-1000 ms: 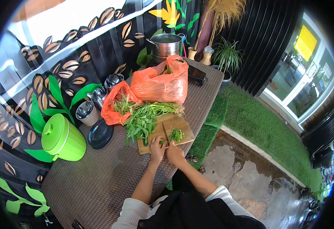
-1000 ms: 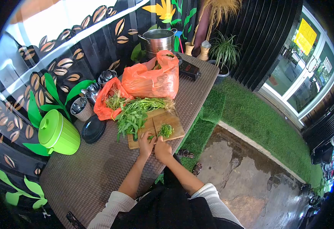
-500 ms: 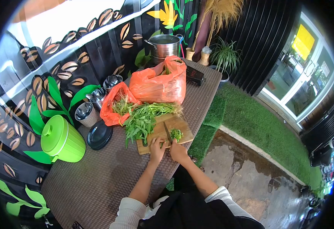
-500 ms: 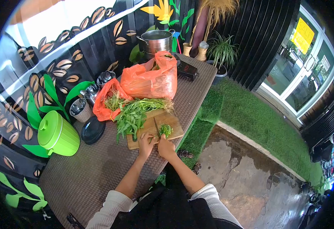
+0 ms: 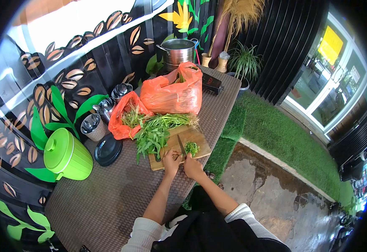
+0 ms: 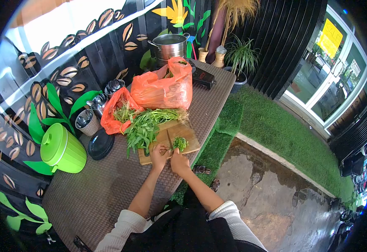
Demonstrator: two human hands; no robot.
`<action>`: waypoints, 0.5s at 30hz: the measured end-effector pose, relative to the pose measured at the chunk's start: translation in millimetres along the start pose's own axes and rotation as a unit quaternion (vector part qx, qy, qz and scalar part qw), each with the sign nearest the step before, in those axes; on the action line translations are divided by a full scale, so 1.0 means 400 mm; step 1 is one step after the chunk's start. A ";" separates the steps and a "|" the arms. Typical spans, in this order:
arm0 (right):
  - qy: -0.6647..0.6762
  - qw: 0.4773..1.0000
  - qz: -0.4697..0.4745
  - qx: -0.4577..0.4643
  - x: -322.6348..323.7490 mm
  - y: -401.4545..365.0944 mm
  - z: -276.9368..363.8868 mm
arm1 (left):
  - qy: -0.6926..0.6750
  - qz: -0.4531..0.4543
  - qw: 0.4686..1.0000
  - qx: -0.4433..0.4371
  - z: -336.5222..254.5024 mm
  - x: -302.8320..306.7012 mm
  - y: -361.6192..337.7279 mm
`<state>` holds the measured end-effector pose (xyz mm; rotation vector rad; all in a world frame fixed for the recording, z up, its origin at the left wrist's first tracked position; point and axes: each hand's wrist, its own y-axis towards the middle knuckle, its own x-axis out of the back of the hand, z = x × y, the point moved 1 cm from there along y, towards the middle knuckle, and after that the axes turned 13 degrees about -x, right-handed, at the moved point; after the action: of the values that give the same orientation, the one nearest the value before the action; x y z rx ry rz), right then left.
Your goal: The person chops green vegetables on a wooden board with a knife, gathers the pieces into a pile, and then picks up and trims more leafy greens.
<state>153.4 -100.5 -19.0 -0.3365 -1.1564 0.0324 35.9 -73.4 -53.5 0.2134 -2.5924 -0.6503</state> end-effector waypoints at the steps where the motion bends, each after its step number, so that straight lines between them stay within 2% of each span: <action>1: -0.011 1.000 -0.020 0.001 -0.010 -0.026 0.002 | 0.002 -0.007 1.000 -0.008 0.002 -0.001 -0.002; 3: -0.025 0.999 -0.041 0.002 -0.011 -0.037 0.012 | 0.022 -0.003 1.000 -0.019 -0.003 -0.002 -0.005; 5: -0.026 0.999 -0.010 -0.033 -0.008 -0.032 0.028 | 0.045 0.002 0.999 -0.030 -0.014 0.004 -0.005; 11: 0.001 1.000 0.017 0.009 0.027 0.025 0.012 | 0.004 -0.013 0.999 -0.032 -0.010 -0.001 -0.010; 15: -0.005 1.000 0.012 -0.017 -0.012 -0.009 0.019 | 0.018 -0.007 1.000 -0.021 -0.008 -0.002 -0.008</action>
<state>144.1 -103.2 -19.7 -0.3808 -1.1635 0.0351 38.1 -77.6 -52.7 0.2271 -2.5432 -0.6978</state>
